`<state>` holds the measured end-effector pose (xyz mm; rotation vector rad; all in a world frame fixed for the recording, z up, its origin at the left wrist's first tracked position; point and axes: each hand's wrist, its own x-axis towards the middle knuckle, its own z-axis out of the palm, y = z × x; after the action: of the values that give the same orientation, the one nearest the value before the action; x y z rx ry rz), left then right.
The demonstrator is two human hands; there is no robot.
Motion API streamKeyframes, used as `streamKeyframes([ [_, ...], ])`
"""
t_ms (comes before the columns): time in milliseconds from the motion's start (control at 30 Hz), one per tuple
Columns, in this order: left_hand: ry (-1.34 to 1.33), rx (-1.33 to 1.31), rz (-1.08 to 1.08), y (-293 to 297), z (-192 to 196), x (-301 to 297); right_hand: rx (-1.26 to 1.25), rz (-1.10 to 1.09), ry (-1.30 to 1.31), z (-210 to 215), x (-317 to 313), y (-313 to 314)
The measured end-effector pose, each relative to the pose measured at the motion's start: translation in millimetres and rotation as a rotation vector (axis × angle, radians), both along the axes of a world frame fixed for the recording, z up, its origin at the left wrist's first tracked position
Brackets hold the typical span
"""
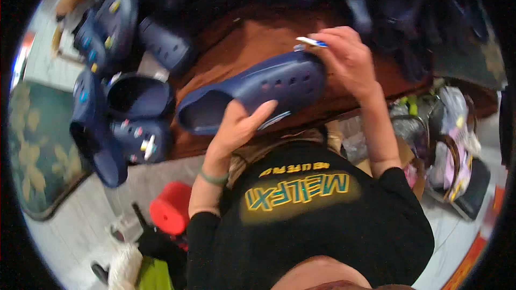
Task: The worker is attaching small decorative charms and tags to blue rubber clogs at a manufacturing station.
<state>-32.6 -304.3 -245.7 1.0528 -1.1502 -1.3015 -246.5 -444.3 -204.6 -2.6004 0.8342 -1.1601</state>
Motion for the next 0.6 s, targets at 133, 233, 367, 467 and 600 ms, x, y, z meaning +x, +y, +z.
streamKeyframes([
  [133,0.125,0.019,-0.008,-4,-1,-6,-0.011,0.098,0.046,-4,10,6],
  [233,0.096,0.005,0.026,-2,-2,-4,-0.182,0.206,0.081,-9,27,13],
  [367,0.171,0.06,-0.011,-8,-1,0,-0.317,0.142,0.167,-16,34,30],
  [467,0.195,0.083,-0.023,-13,-1,3,-0.315,0.112,0.162,-26,36,37],
  [600,0.216,0.149,-0.026,-20,-2,6,-0.334,0.007,0.293,-25,39,42],
])
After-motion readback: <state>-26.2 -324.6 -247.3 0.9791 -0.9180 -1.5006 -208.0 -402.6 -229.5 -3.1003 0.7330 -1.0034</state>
